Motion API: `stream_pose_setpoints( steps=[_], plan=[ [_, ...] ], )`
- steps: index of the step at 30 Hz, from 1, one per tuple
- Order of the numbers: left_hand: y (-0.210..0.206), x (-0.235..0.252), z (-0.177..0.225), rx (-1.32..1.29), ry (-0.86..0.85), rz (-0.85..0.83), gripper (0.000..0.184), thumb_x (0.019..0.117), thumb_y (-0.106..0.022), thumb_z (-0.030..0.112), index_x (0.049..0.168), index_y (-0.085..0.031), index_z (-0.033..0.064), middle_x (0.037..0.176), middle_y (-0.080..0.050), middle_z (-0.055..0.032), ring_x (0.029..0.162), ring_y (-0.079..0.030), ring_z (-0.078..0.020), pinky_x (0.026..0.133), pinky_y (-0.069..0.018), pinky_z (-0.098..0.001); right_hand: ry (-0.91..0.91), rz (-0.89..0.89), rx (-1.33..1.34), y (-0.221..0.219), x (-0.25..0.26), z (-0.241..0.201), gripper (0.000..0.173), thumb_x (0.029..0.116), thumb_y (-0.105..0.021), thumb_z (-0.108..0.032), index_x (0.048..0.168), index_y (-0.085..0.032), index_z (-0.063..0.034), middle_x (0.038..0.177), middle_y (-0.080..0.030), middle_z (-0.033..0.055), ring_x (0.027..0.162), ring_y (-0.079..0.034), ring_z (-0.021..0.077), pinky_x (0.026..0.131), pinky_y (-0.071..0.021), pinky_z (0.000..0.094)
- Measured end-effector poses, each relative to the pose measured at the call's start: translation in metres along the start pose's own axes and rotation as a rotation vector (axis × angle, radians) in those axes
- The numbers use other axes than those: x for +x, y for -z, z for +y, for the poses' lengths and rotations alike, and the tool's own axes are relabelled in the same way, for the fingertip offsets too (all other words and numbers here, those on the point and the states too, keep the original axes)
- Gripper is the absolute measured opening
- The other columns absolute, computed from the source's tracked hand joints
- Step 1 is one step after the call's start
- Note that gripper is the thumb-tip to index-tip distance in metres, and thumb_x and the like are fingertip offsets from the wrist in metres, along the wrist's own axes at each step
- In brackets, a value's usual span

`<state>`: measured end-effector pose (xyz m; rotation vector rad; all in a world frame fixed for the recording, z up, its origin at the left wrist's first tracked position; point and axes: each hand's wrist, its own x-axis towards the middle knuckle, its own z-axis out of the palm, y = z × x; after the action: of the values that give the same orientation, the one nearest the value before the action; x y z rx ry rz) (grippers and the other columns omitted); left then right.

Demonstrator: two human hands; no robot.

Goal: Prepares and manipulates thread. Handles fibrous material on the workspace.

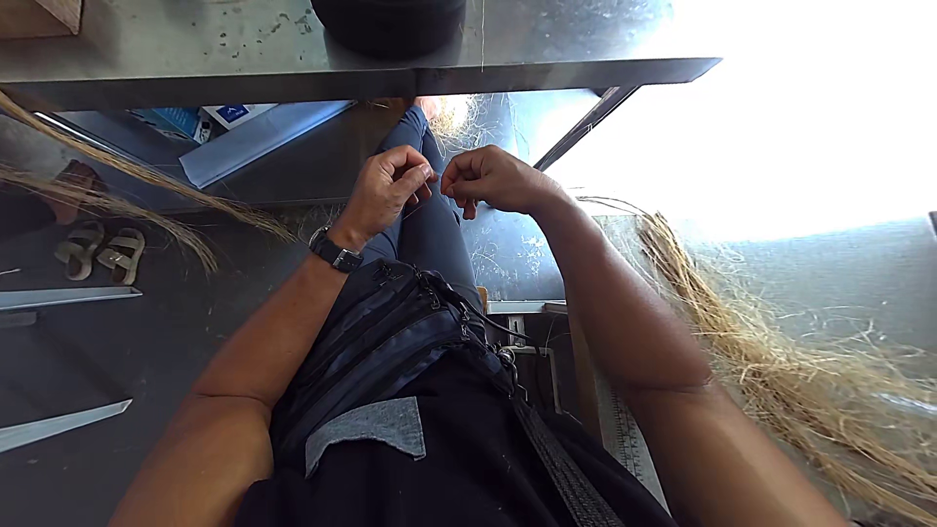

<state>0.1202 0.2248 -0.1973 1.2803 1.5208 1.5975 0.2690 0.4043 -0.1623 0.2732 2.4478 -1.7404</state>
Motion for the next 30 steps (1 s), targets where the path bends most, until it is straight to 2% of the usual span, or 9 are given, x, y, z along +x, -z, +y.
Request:
stream_pose_setpoints(
  steps=[5,6,8,11,13,16,24,28,30],
  plan=[
    [-0.005,0.000,0.004,-0.310,0.051,-0.041,0.014,0.1054,-0.047,0.008,0.103,-0.059,0.0016,0.110,-0.073,-0.0153,0.070,-0.069,-0.0153,0.059,-0.0561,-0.0270,-0.008,-0.003,0.015,-0.001,0.001,0.001,0.010,0.1007,-0.061,-0.007,0.100,-0.068,0.0003,0.074,-0.069,0.0064,0.060,-0.067,0.0133,0.057,-0.0592,0.0292],
    [-0.006,0.000,0.005,-0.390,0.067,-0.072,0.014,0.1067,-0.044,0.008,0.103,-0.056,0.0033,0.109,-0.073,-0.0160,0.068,-0.069,-0.0160,0.058,-0.0563,-0.0273,-0.003,-0.005,0.017,-0.001,0.002,0.002,0.010,0.1008,-0.061,-0.007,0.100,-0.067,0.0005,0.074,-0.069,0.0066,0.060,-0.067,0.0136,0.057,-0.0594,0.0296],
    [-0.006,0.000,0.006,-0.472,0.087,-0.135,0.014,0.1075,-0.042,0.009,0.102,-0.054,0.0057,0.092,-0.072,-0.0135,0.065,-0.069,-0.0178,0.057,-0.0577,-0.0295,0.027,-0.014,-0.018,-0.001,0.002,0.002,0.011,0.1009,-0.060,-0.008,0.099,-0.068,-0.0002,0.073,-0.068,0.0062,0.060,-0.067,0.0141,0.058,-0.0599,0.0312],
    [-0.005,0.000,0.005,-0.177,0.034,-0.186,0.012,0.1045,-0.049,0.008,0.097,-0.057,0.0032,0.071,-0.058,-0.0040,0.058,-0.057,-0.0124,0.052,-0.0487,-0.0256,0.053,-0.035,-0.115,-0.001,0.001,0.001,0.012,0.0994,-0.058,-0.010,0.096,-0.067,-0.0031,0.069,-0.066,0.0039,0.058,-0.065,0.0129,0.056,-0.0579,0.0315],
    [-0.004,0.000,0.003,0.187,-0.031,-0.200,0.011,0.1024,-0.055,0.012,0.096,-0.062,0.0055,0.070,-0.056,-0.0009,0.059,-0.052,-0.0094,0.055,-0.0440,-0.0257,0.054,-0.053,-0.173,-0.004,0.002,-0.001,0.013,0.1006,-0.059,-0.011,0.095,-0.067,-0.0032,0.067,-0.064,0.0034,0.055,-0.063,0.0121,0.053,-0.0562,0.0307],
    [-0.006,0.001,0.003,0.454,-0.112,-0.221,0.011,0.1015,-0.057,0.014,0.094,-0.063,0.0082,0.072,-0.058,0.0004,0.064,-0.056,-0.0082,0.060,-0.0469,-0.0280,0.039,-0.069,-0.223,-0.008,0.005,-0.001,0.013,0.1018,-0.060,-0.012,0.098,-0.069,-0.0029,0.066,-0.064,0.0036,0.052,-0.061,0.0119,0.051,-0.0544,0.0307],
    [-0.002,0.002,0.005,0.634,-0.261,-0.254,0.014,0.1018,-0.056,0.011,0.091,-0.061,0.0044,0.072,-0.055,-0.0041,0.063,-0.054,-0.0128,0.060,-0.0468,-0.0291,0.045,-0.082,-0.192,-0.006,0.005,-0.004,0.013,0.1030,-0.058,-0.010,0.100,-0.068,-0.0020,0.068,-0.065,0.0043,0.052,-0.061,0.0115,0.051,-0.0548,0.0291],
    [0.006,-0.002,0.007,0.596,-0.196,-0.153,0.017,0.1047,-0.054,0.016,0.102,-0.067,0.0050,0.074,-0.058,-0.0015,0.063,-0.054,-0.0083,0.060,-0.0470,-0.0258,-0.033,-0.052,-0.194,-0.001,0.004,-0.001,0.013,0.1017,-0.058,-0.008,0.096,-0.068,-0.0027,0.067,-0.065,0.0051,0.054,-0.064,0.0136,0.053,-0.0564,0.0319],
    [0.010,-0.003,0.011,0.615,-0.132,-0.143,0.022,0.1059,-0.053,0.021,0.114,-0.068,0.0072,0.071,-0.054,0.0016,0.059,-0.050,-0.0072,0.058,-0.0445,-0.0253,-0.064,-0.031,-0.208,0.002,0.004,0.003,0.012,0.1018,-0.059,-0.009,0.097,-0.068,-0.0031,0.067,-0.066,0.0050,0.054,-0.064,0.0140,0.054,-0.0573,0.0323]
  ],
)
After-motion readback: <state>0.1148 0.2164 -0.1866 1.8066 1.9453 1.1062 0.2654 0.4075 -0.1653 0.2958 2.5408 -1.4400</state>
